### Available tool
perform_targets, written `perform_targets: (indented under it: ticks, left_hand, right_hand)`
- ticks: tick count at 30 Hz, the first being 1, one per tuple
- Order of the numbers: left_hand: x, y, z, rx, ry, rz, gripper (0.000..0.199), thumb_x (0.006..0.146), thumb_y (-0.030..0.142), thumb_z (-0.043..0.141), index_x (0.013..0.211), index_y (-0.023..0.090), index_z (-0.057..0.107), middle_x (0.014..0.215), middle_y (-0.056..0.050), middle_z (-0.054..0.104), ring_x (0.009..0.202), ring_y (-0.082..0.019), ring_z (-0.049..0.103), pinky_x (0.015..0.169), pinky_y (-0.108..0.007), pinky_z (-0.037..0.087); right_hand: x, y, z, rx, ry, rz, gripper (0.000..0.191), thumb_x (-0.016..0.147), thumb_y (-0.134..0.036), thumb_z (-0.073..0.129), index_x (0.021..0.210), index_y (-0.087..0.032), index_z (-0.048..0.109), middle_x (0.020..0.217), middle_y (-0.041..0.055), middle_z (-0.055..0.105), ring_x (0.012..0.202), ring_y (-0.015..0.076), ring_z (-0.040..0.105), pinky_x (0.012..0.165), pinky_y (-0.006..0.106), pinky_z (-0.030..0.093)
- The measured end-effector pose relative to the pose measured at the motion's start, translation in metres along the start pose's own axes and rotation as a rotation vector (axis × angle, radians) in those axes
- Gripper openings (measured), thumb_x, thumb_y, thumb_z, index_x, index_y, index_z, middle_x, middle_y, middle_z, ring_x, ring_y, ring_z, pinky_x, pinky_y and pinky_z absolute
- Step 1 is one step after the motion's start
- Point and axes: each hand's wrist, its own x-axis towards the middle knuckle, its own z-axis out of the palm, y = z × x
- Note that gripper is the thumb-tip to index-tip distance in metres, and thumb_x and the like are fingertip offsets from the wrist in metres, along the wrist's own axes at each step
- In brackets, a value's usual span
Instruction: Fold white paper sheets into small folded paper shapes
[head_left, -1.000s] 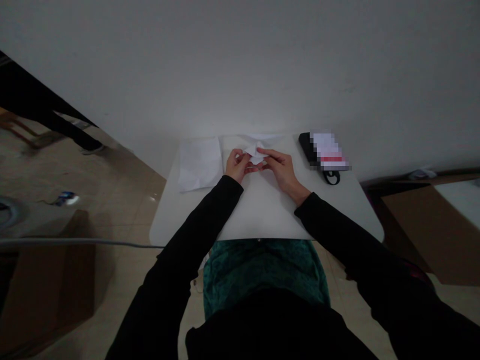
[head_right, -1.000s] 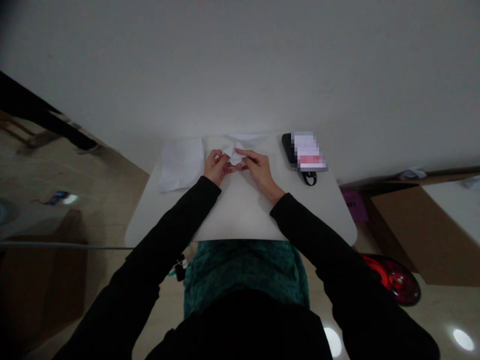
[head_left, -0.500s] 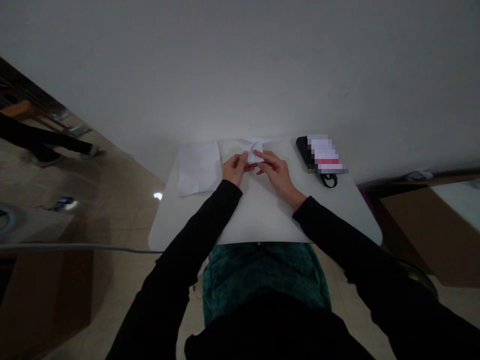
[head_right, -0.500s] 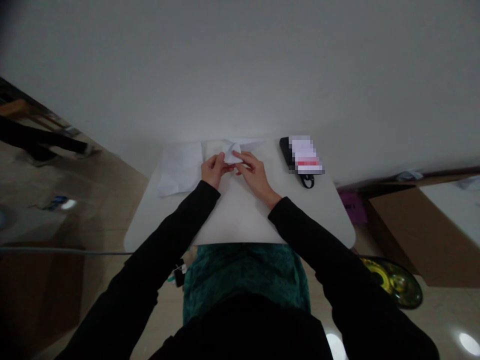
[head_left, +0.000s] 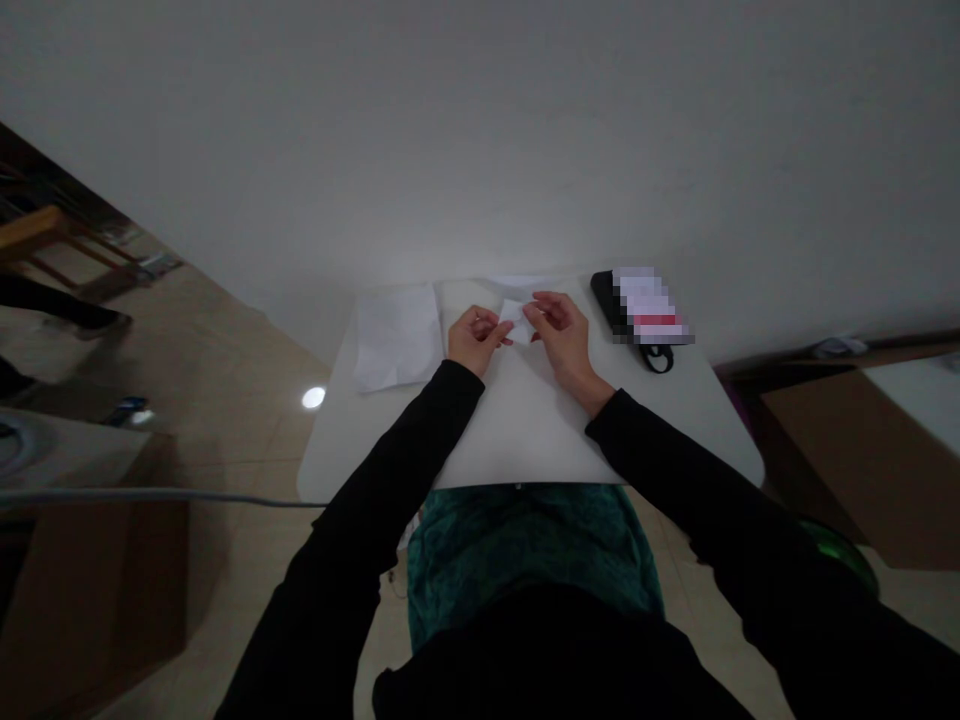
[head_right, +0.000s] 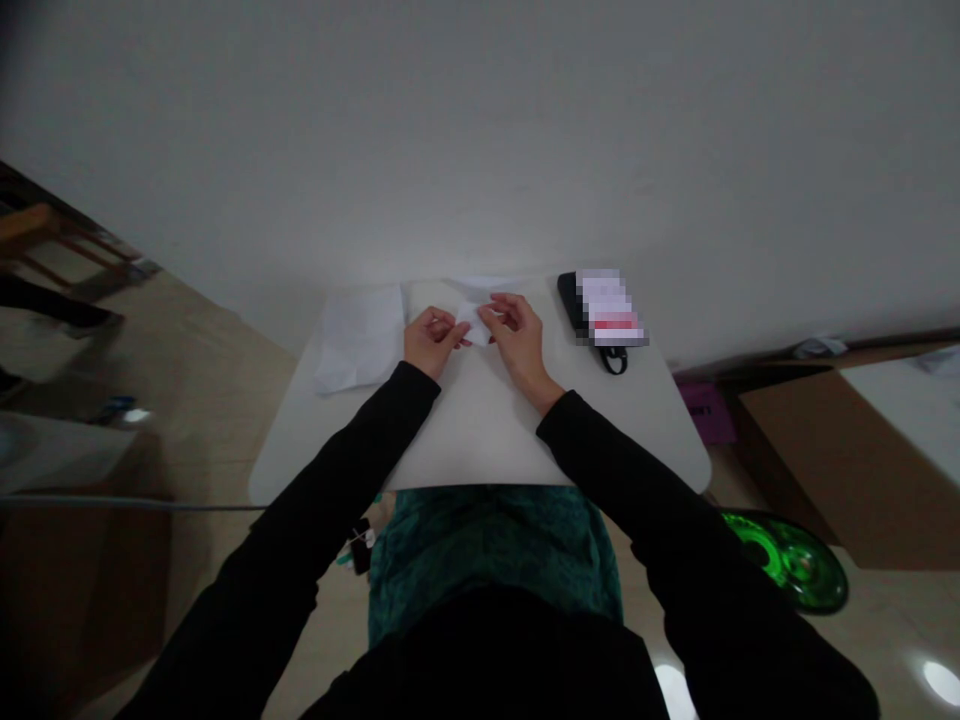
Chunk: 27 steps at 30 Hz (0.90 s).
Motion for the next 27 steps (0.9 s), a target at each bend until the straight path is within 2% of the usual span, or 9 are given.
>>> perform_targets:
  ticks: [2, 4, 10, 13, 16, 20, 23, 27]
  left_hand:
    - [-0.001, -0.001, 0.0, 0.015, -0.029, 0.01, 0.041, 0.065, 0.038, 0.085, 0.074, 0.019, 0.05, 0.056, 0.005, 0.063, 0.05, -0.01, 0.065, 0.049, -0.018, 0.046]
    - [-0.001, -0.002, -0.001, 0.02, -0.042, 0.023, 0.037, 0.067, 0.034, 0.083, 0.075, 0.019, 0.05, 0.058, 0.005, 0.064, 0.051, -0.01, 0.064, 0.051, -0.019, 0.049]
    - [0.002, -0.008, -0.005, 0.077, -0.005, 0.1, 0.027, 0.075, 0.028, 0.076, 0.087, 0.021, 0.052, 0.067, 0.005, 0.066, 0.053, -0.009, 0.061, 0.055, -0.022, 0.051]
    - [0.004, -0.009, -0.012, 0.279, -0.032, 0.237, 0.017, 0.084, 0.03, 0.069, 0.093, 0.022, 0.057, 0.069, 0.005, 0.064, 0.055, -0.009, 0.058, 0.055, -0.022, 0.046]
    - [0.005, -0.007, -0.019, 0.519, -0.115, 0.402, 0.011, 0.09, 0.033, 0.063, 0.094, 0.023, 0.062, 0.078, 0.001, 0.065, 0.067, -0.011, 0.059, 0.063, -0.024, 0.046]
    - [0.004, -0.003, -0.022, 0.666, -0.15, 0.515, 0.011, 0.094, 0.03, 0.055, 0.096, 0.022, 0.064, 0.085, -0.002, 0.066, 0.078, -0.014, 0.06, 0.071, -0.027, 0.048]
    - [-0.001, 0.002, -0.017, 0.662, -0.103, 0.499, 0.014, 0.092, 0.033, 0.06, 0.098, 0.022, 0.062, 0.086, -0.001, 0.067, 0.073, -0.013, 0.058, 0.069, -0.026, 0.047]
    - [-0.009, 0.005, -0.008, 0.541, -0.095, 0.274, 0.037, 0.077, 0.046, 0.076, 0.101, 0.022, 0.061, 0.068, 0.006, 0.063, 0.053, -0.009, 0.052, 0.054, -0.022, 0.043]
  right_hand:
    - [0.001, 0.0, -0.001, -0.039, -0.034, 0.002, 0.031, 0.073, -0.048, 0.077, 0.091, -0.023, 0.071, 0.083, 0.0008, 0.07, 0.065, 0.0115, 0.059, 0.054, 0.024, 0.049]
    - [0.001, 0.001, -0.001, -0.046, -0.052, -0.001, 0.027, 0.074, -0.046, 0.077, 0.082, -0.021, 0.075, 0.077, 0.0017, 0.071, 0.063, 0.0125, 0.059, 0.056, 0.027, 0.049]
    - [0.002, 0.003, -0.003, -0.039, -0.066, 0.03, 0.022, 0.068, -0.042, 0.08, 0.076, -0.021, 0.077, 0.076, 0.0017, 0.074, 0.063, 0.015, 0.062, 0.057, 0.029, 0.052]
    - [0.001, 0.005, -0.004, -0.094, -0.104, 0.005, 0.021, 0.072, -0.04, 0.078, 0.077, -0.02, 0.077, 0.074, 0.0012, 0.073, 0.063, 0.0138, 0.061, 0.056, 0.028, 0.05]
    - [0.0, 0.008, -0.003, -0.148, -0.097, -0.06, 0.018, 0.075, -0.036, 0.076, 0.082, -0.02, 0.077, 0.08, 0.002, 0.074, 0.069, 0.0137, 0.063, 0.059, 0.026, 0.048]
    - [0.001, 0.011, -0.004, -0.135, -0.063, -0.037, 0.016, 0.072, -0.035, 0.077, 0.078, -0.019, 0.076, 0.078, 0.0027, 0.074, 0.065, 0.0129, 0.061, 0.059, 0.027, 0.046]
    - [0.002, 0.009, -0.004, -0.151, -0.049, -0.025, 0.02, 0.072, -0.038, 0.077, 0.074, -0.019, 0.074, 0.074, 0.0019, 0.073, 0.062, 0.0126, 0.059, 0.059, 0.027, 0.045]
    - [-0.003, 0.003, -0.003, -0.181, -0.046, -0.064, 0.025, 0.078, -0.044, 0.072, 0.076, -0.019, 0.069, 0.073, 0.0007, 0.069, 0.063, 0.0128, 0.057, 0.062, 0.028, 0.046]
